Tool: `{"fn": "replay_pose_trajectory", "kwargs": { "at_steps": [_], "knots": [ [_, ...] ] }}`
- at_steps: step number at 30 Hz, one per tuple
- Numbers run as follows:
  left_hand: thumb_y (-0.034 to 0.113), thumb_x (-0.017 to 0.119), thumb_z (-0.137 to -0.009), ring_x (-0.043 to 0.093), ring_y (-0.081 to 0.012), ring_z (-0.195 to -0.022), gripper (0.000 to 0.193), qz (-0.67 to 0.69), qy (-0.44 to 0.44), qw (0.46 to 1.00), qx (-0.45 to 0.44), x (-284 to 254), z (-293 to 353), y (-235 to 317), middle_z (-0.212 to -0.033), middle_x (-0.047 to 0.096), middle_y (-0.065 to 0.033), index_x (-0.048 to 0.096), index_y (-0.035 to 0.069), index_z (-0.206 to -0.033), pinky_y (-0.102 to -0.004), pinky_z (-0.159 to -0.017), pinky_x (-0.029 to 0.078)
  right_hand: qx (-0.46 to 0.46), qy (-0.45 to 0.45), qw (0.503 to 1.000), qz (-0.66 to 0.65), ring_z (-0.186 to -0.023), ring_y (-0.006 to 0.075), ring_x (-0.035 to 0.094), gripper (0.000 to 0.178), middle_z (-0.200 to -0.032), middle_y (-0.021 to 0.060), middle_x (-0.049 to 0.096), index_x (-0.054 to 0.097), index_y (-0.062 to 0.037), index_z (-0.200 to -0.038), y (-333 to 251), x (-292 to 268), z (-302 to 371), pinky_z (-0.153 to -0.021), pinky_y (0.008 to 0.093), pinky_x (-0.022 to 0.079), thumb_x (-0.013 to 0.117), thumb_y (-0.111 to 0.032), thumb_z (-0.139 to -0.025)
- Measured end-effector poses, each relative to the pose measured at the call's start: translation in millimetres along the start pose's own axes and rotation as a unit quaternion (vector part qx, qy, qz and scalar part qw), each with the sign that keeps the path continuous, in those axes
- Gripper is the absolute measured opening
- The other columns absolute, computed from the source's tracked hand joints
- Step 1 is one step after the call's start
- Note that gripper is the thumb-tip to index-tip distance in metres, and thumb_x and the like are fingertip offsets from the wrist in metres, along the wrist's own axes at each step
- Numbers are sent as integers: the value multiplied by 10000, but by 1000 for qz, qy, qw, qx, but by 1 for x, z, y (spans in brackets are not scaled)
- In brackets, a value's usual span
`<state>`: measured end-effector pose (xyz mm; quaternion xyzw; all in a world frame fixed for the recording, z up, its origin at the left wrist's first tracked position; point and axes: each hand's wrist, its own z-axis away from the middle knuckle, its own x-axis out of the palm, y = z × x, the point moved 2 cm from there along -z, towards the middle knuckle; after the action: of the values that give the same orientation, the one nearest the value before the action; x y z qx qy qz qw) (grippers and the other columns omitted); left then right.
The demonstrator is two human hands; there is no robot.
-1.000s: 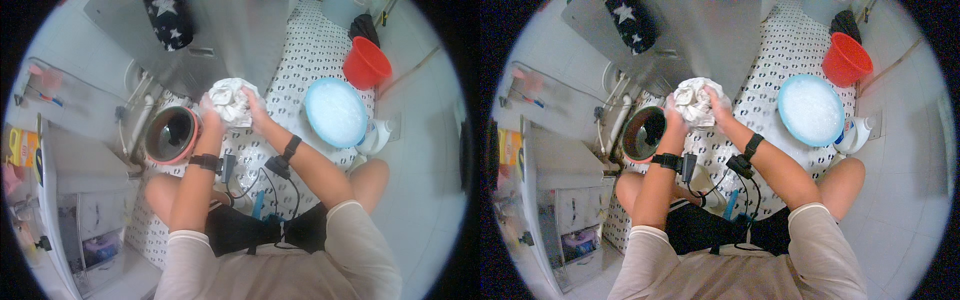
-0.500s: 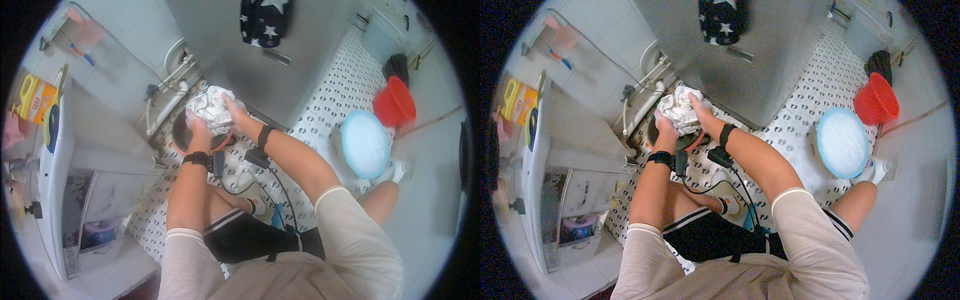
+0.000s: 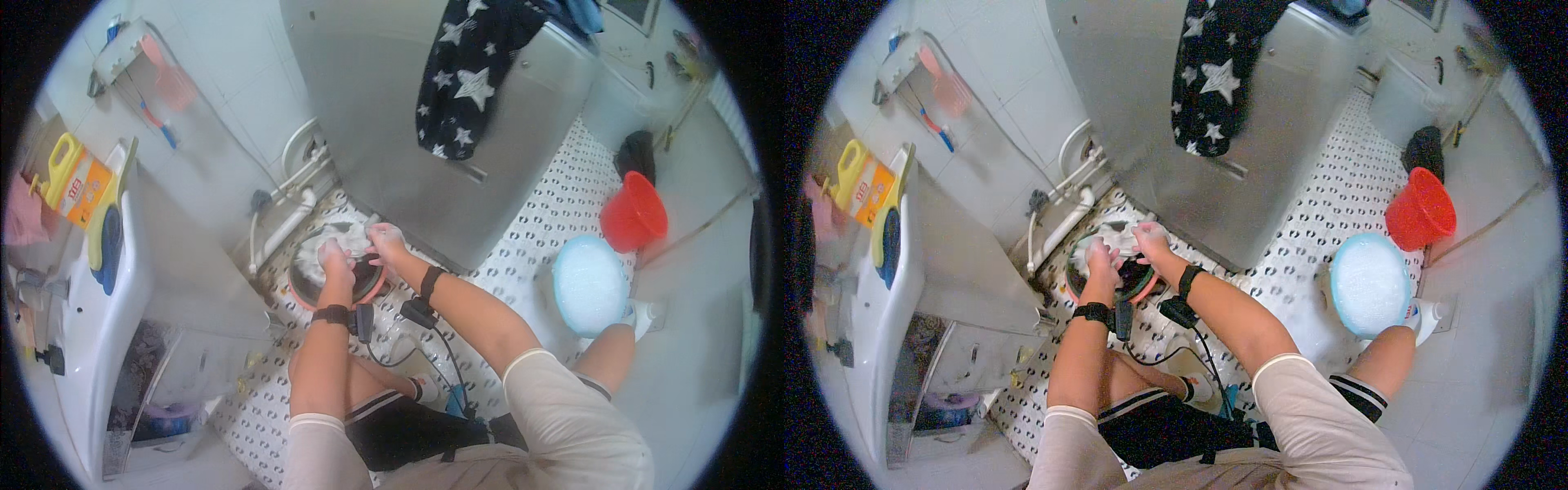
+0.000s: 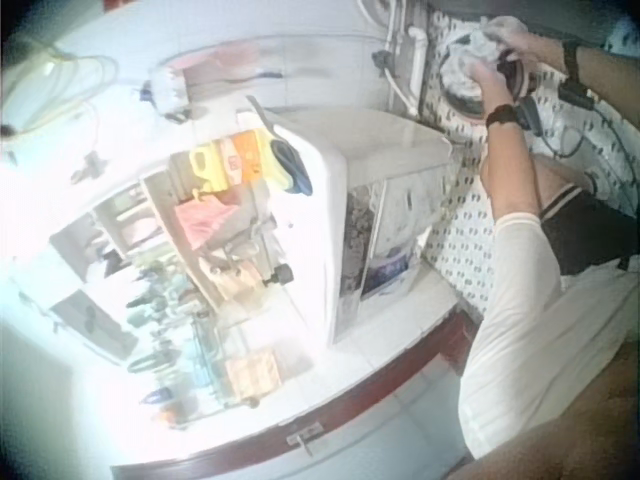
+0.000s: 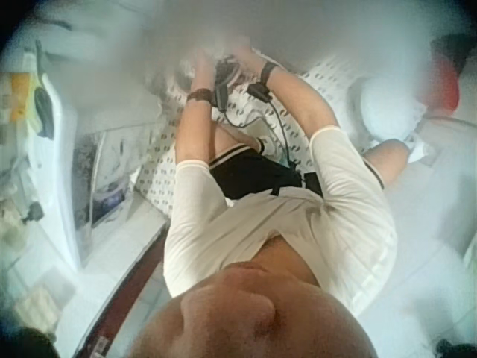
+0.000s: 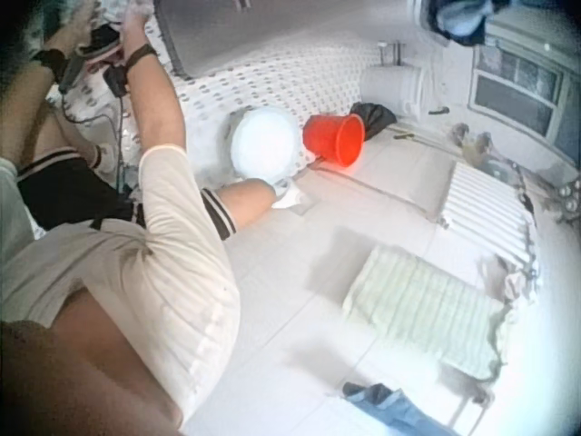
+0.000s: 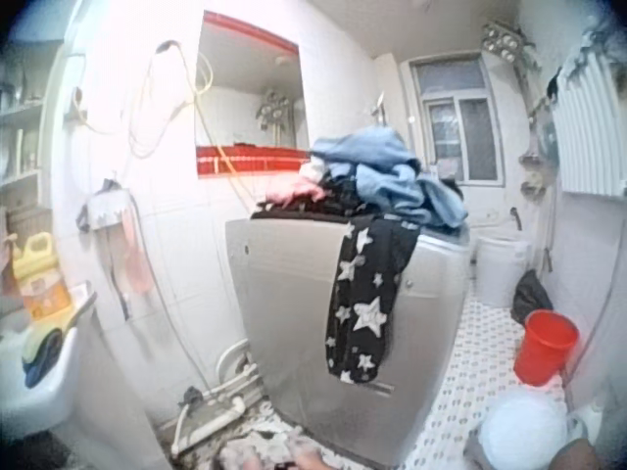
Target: The person hand washes a white cloth in a blue basin filled with soapy water, scrubbing and wringing it repeatedly. Then the person picks up a black cloth from a nearby pile and begins washing it in the same basin.
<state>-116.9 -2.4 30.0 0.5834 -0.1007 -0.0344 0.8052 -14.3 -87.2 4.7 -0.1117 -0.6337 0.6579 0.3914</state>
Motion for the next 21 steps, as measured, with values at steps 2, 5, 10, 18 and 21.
{"fn": "replay_pose_trajectory", "kwargs": {
  "at_steps": [2, 5, 10, 18, 21],
  "knots": [
    [317, 456, -918, 594, -226, -911, 387, 6, -74, 997, 18, 15, 16, 15, -1179, 529, -74, 482, 112, -1245, -427, -743, 435, -17, 16, 1000, 7, -892, 230, 648, 396, -1110, 74, 585, 532, -96, -1216, -27, -9, 7, -714, 471, 570, 623, -300, -889],
    [332, 492, -915, 589, -234, -990, 425, 22, -114, 993, 23, 30, 20, 30, -1150, 528, -79, 484, 121, -1283, -436, -758, 451, -67, 32, 997, 25, -841, 195, 666, 366, -1047, 63, 620, 550, -97, -1189, -59, -12, 25, -634, 392, 581, 626, -293, -889],
    [337, 512, -912, 578, -239, -1013, 436, 14, -196, 980, 24, 66, 61, 46, -1161, 535, -72, 493, 104, -1280, -413, -762, 461, -101, 58, 993, -5, -802, 174, 659, 326, -1036, 56, 624, 561, -118, -1186, -94, -36, 64, -637, 378, 573, 612, -278, -907],
    [318, 512, -921, 585, -221, -964, 472, -6, -315, 945, 90, 102, 169, 81, -1235, 521, -103, 466, 95, -1335, -373, -714, 491, -172, 96, 980, -15, -724, 147, 645, 203, -872, 29, 648, 612, -89, -1033, -156, -66, 158, -575, 353, 538, 596, -246, -906],
    [318, 527, -918, 592, -212, -938, 459, -18, -357, 928, 107, 122, 211, 95, -1189, 543, -88, 478, 96, -1316, -387, -717, 491, -196, 115, 973, -33, -722, 152, 651, 206, -885, 38, 652, 613, -81, -1033, -181, -97, 176, -558, 351, 538, 608, -235, -897]
  ]
}}
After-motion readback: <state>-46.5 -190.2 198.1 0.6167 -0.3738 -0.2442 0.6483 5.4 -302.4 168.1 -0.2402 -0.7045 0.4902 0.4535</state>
